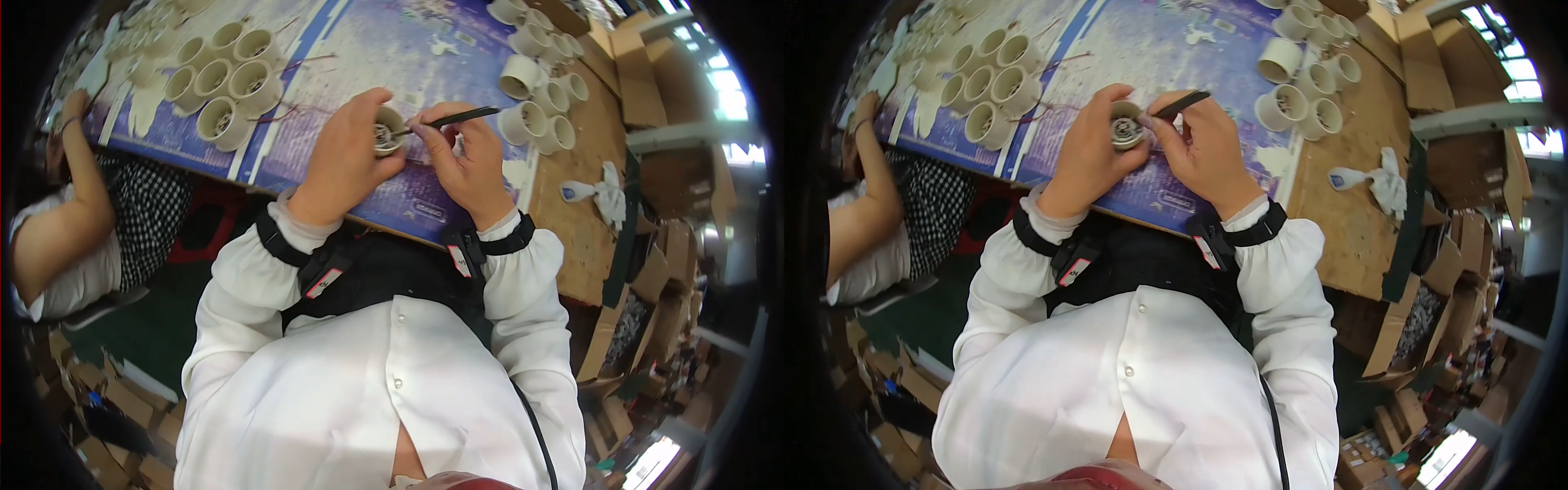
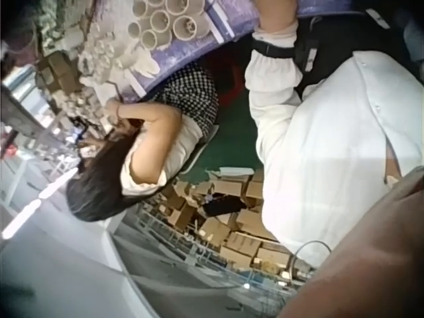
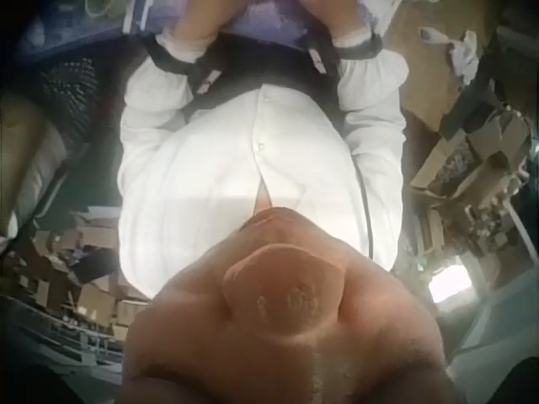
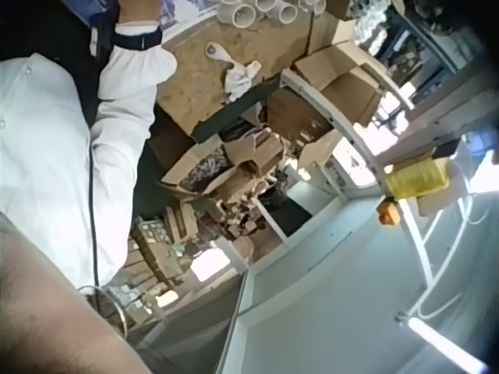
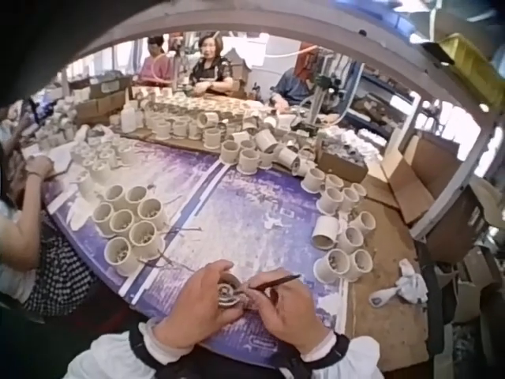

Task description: Applying glue and assembling small components into plastic cups.

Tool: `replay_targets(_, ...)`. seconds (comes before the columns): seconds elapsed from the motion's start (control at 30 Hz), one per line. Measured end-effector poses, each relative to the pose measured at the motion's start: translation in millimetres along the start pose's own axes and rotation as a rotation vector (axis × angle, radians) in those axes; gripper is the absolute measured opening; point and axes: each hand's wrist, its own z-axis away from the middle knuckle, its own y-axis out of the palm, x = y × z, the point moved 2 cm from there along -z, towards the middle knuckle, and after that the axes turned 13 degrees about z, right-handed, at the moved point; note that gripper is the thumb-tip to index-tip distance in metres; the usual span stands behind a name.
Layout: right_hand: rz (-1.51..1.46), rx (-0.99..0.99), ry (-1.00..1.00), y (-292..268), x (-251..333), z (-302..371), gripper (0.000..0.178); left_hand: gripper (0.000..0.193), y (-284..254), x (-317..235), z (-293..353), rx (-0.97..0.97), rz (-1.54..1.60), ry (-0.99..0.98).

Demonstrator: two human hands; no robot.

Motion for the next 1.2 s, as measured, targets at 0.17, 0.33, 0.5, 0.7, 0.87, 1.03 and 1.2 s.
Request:
replay_targets(0.17,0.172,-0.108,0.021,-51,19,-7,0.014,0.065,-5,-2,1,-0.017,-0.01,-0.08)
replay_targets(0.33,0.695,0.106,-0.053,-89,-14,44,0.018,0.059,-7,-1,-4,-0.057,-0.04,-0.142)
replay_targets(0.5,0.769,0.15,0.041,-100,-26,74,0.016,0.056,-3,-8,-8,-0.041,-0.069,-0.113)
replay_targets(0.7,0.663,0.082,0.393,-131,-21,105,0.015,0.054,-5,-8,-5,-0.057,-0.137,-0.129)
replay_targets(0.87,0.565,-0.261,0.895,-166,-52,132,0.025,0.054,-3,-8,-4,-0.068,-0.124,-0.119)
replay_targets(1.03,0.554,-0.33,0.748,-163,-92,130,0.035,0.054,-5,-7,-2,-0.073,-0.123,-0.11)
replay_targets(1.2,0.53,-0.056,0.742,-155,-105,125,0.034,0.056,-6,-5,-3,-0.081,-0.184,-0.093)
